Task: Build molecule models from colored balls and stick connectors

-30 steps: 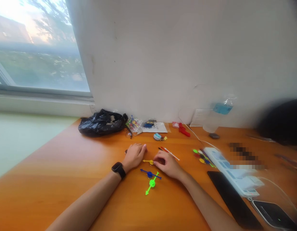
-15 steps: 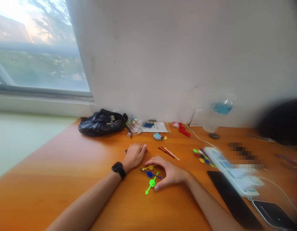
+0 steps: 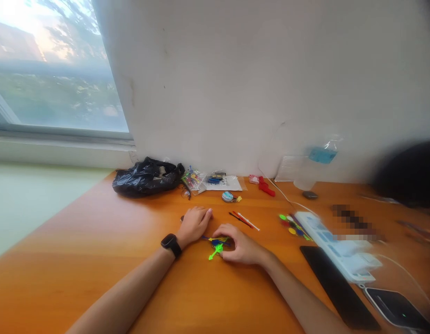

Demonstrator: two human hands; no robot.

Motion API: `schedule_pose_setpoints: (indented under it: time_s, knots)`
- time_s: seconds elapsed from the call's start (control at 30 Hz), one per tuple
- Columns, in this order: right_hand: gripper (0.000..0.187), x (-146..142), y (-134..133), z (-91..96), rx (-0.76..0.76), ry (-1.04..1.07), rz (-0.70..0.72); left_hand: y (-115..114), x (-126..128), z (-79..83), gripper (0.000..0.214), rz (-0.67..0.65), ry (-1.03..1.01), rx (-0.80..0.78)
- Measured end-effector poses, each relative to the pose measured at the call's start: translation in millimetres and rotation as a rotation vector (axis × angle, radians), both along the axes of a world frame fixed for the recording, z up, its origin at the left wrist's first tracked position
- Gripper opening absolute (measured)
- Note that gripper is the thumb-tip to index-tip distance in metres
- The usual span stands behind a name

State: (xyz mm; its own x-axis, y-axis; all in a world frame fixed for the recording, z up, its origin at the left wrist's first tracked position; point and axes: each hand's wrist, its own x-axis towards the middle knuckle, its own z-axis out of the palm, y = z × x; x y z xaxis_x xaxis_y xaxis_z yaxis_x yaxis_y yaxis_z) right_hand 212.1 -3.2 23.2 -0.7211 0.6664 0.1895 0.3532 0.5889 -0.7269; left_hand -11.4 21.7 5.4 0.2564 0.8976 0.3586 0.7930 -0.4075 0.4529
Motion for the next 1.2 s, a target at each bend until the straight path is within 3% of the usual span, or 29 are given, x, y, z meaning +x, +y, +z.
schedule_pose_setpoints:
  time_s: [0.47, 0.63, 1.2]
  knots:
    - [0.037, -1.4, -1.7, 4.3, -0.031, -0.063, -0.02, 0.0, 1.1, -0.1, 0.056, 0.013, -0.06, -0.018]
    - [0.027, -1.9, -1.3, 1.1, -0.008, -0.07, -0.04, -0.2, 1.1, -0.2, 0.057, 0.021, -0.077, -0.018]
    - [0.035, 4.9, -4.6, 2.4, -0.226, -0.148, 0.024, 0.1, 0.1, 0.1, 0.056, 0.007, -0.068, -0.017]
